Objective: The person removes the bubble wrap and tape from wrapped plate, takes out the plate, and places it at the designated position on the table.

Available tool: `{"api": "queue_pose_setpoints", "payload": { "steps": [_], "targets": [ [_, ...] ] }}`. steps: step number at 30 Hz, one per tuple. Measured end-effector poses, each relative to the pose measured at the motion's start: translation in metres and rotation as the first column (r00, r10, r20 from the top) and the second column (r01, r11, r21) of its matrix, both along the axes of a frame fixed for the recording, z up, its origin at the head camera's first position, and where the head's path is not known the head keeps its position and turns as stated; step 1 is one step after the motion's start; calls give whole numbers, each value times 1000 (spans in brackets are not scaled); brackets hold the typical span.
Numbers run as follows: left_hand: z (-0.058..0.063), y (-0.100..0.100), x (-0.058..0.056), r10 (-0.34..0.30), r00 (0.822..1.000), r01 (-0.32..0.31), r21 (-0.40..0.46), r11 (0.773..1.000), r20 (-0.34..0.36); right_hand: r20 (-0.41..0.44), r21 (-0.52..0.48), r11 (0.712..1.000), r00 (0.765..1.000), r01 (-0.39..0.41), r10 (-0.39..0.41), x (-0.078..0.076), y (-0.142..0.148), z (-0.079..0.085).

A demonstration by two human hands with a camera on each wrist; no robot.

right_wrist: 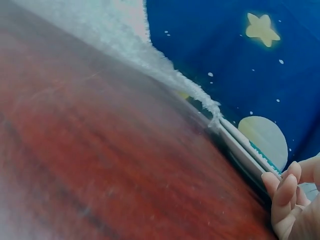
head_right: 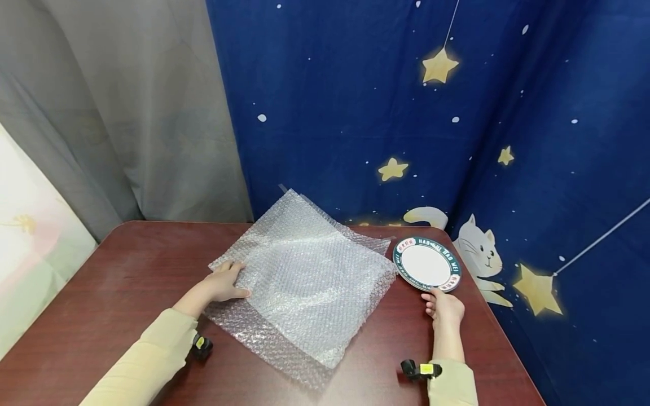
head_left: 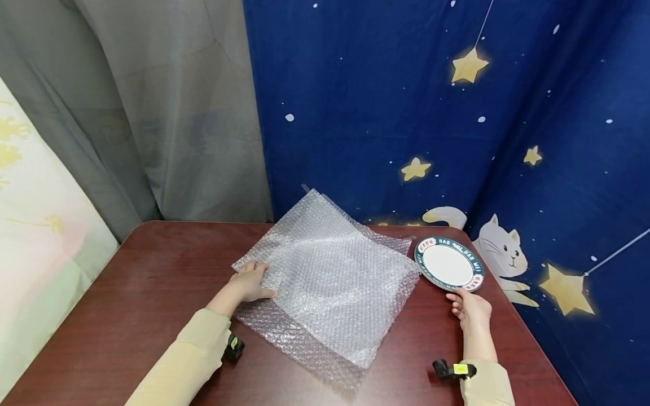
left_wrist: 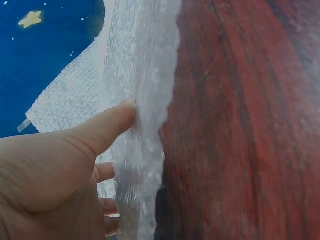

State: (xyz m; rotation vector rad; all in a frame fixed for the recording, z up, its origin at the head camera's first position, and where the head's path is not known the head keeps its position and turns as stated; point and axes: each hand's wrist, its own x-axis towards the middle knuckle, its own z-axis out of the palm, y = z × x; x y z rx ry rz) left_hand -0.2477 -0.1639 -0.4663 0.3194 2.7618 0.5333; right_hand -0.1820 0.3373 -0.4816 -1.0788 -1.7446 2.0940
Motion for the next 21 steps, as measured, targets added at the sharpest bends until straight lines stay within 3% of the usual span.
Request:
{"api": "queue_pose_setpoints", "payload": {
  "steps": [7, 11, 15, 21],
  "targets": [
    [1, -5, 4, -12, 1000, 13, 16, 1000, -16, 28, 99, 992, 997, -74, 71, 0, -3, -3],
    [0, -7, 5, 0, 1000, 1, 24, 1000, -31, 53, 189, 967, 985, -171, 164, -1, -7, -2],
    [0, -10, 5, 12, 999, -11, 18, 1000, -48, 85, 298, 914, 962, -274, 260, -4, -10, 2],
    [2, -13, 3, 11, 998, -10, 10, 1000, -69, 97, 505, 793, 935, -341, 340, -14, -14, 13]
  ]
}}
